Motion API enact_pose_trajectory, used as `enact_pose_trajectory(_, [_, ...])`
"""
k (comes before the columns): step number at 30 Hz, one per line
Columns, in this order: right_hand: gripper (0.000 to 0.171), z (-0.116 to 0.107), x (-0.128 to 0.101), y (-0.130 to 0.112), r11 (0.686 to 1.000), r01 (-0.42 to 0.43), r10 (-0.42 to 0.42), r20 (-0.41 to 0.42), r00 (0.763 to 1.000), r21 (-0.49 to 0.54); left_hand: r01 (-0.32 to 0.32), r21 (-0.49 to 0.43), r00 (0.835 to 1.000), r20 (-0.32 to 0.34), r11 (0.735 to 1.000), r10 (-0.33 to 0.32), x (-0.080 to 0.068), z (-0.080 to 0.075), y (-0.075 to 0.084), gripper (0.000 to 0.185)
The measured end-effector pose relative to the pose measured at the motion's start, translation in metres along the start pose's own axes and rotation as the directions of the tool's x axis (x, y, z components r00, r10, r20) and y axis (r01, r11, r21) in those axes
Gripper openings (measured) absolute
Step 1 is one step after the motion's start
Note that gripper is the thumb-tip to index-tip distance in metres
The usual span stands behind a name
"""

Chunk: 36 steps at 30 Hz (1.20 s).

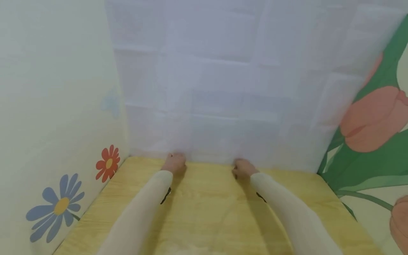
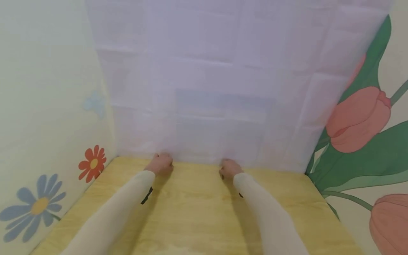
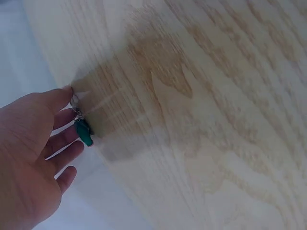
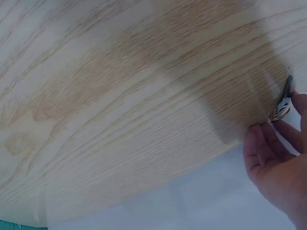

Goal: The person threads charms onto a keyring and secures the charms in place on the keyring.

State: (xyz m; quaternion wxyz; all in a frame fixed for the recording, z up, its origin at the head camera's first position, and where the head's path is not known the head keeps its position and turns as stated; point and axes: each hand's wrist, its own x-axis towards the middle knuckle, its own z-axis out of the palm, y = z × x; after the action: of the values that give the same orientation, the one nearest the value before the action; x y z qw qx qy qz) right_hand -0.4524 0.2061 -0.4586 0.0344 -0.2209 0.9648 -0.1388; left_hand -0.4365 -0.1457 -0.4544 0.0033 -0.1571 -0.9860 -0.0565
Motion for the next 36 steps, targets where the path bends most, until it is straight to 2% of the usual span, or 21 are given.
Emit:
enact_pose_trajectory(5, [0.022, 0.004, -0.009, 0.002, 0.996, 0.088, -0.089, -0.026, 0.996, -0.032, -0.027, 0.021, 0.997, -0.078, 0.999, 0.028, -0.005, 0.001, -0.001, 0.015])
enact_pose_trajectory(8, [0.024, 0.011, -0.008, 0.003, 0.992, 0.122, -0.122, -0.051, 0.991, -0.012, -0.039, 0.028, 0.996, -0.079, 0.999, 0.041, -0.004, 0.001, -0.008, 0.015])
enact_pose_trajectory(13, [0.023, 0.013, -0.010, 0.001, 0.994, 0.100, -0.096, -0.069, 0.993, 0.049, -0.054, -0.037, 0.998, -0.031, 0.998, 0.053, -0.004, 0.000, -0.008, 0.009])
enact_pose_trajectory(17, [0.008, 0.011, -0.012, -0.004, 0.982, 0.105, -0.097, -0.058, 0.994, 0.158, -0.049, -0.090, 0.999, -0.023, 0.995, 0.048, -0.005, 0.008, -0.011, 0.004])
enact_pose_trajectory(19, [0.004, 0.009, -0.013, -0.007, 0.974, 0.110, -0.100, -0.064, 0.993, 0.200, -0.060, -0.103, 0.998, -0.041, 0.993, 0.056, -0.005, 0.010, -0.013, 0.004])
enact_pose_trajectory(23, [0.012, 0.002, -0.018, -0.016, 0.963, 0.096, -0.068, -0.115, 0.991, 0.253, -0.097, -0.162, 0.991, -0.105, 0.982, 0.081, -0.009, 0.006, -0.012, 0.006])
enact_pose_trajectory(26, [0.017, -0.004, -0.022, -0.024, 0.948, 0.086, -0.042, -0.148, 0.988, 0.307, -0.095, -0.239, 0.990, -0.122, 0.966, 0.067, -0.016, 0.001, -0.011, 0.012])
enact_pose_trajectory(30, [0.023, -0.010, -0.024, -0.033, 0.921, 0.099, -0.034, -0.177, 0.984, 0.377, -0.053, -0.356, 0.995, -0.102, 0.933, 0.017, -0.025, -0.003, -0.008, 0.021])
enact_pose_trajectory(33, [0.026, -0.012, -0.024, -0.038, 0.905, 0.122, -0.040, -0.203, 0.978, 0.408, -0.059, -0.433, 0.994, -0.110, 0.899, 0.012, -0.028, -0.005, -0.006, 0.025])
enact_pose_trajectory(36, [0.030, -0.016, -0.025, -0.046, 0.894, 0.127, -0.033, -0.218, 0.975, 0.430, -0.101, -0.500, 0.990, -0.139, 0.860, 0.035, -0.030, -0.008, -0.001, 0.027])
